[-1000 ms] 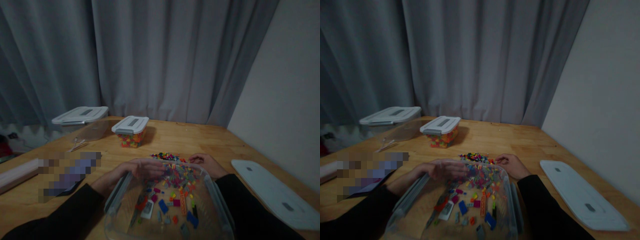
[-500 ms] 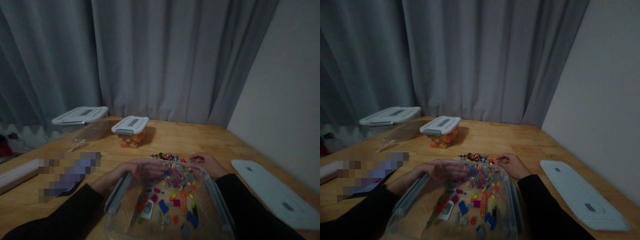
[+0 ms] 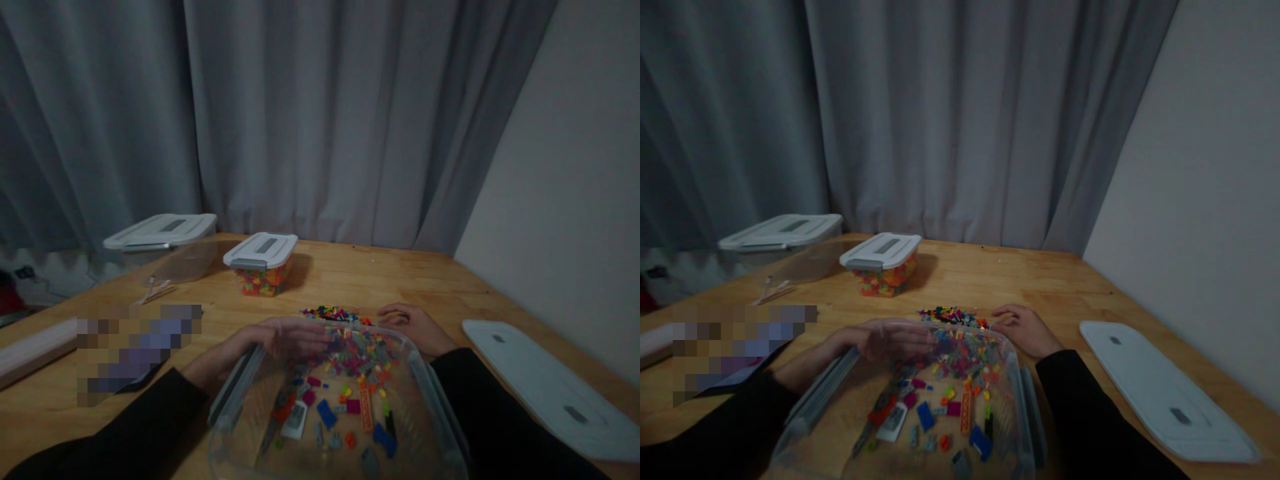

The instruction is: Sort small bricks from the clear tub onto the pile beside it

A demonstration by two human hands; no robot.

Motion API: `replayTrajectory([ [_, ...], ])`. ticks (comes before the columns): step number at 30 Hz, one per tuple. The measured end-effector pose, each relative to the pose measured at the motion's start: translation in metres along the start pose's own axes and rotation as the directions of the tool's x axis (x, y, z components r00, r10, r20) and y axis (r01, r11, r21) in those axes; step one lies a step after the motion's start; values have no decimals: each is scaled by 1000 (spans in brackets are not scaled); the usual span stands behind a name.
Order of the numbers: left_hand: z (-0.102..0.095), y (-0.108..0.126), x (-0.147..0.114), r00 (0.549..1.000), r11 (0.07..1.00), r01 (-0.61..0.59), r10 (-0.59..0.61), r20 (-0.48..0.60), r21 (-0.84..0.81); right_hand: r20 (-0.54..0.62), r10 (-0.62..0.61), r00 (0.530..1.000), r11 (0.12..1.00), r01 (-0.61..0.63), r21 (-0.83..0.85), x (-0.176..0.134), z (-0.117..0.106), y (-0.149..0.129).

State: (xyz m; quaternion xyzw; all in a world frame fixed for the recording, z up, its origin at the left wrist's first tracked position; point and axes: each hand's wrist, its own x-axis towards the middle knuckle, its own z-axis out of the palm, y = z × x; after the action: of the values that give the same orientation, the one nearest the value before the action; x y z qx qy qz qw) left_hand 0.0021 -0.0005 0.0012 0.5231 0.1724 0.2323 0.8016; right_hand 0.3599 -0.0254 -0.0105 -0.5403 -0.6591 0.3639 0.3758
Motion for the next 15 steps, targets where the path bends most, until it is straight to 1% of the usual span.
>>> replayTrajectory([
  [6,-2,2,1,999,1000,22,-22,30,-3,9,-43,999,999,44,-32,2,1,4],
  [8,-4,2,2,999,1000,24,-24,41,4,0,-48,999,996,48,-78,2,2,5],
  [11,-4,3,3,999,999,27,-28,39,18,3,-102,995,968,100,-228,2,3,6],
  [15,1,5,1,999,1000,28,-29,40,10,75,-227,971,868,237,-437,2,6,10],
])
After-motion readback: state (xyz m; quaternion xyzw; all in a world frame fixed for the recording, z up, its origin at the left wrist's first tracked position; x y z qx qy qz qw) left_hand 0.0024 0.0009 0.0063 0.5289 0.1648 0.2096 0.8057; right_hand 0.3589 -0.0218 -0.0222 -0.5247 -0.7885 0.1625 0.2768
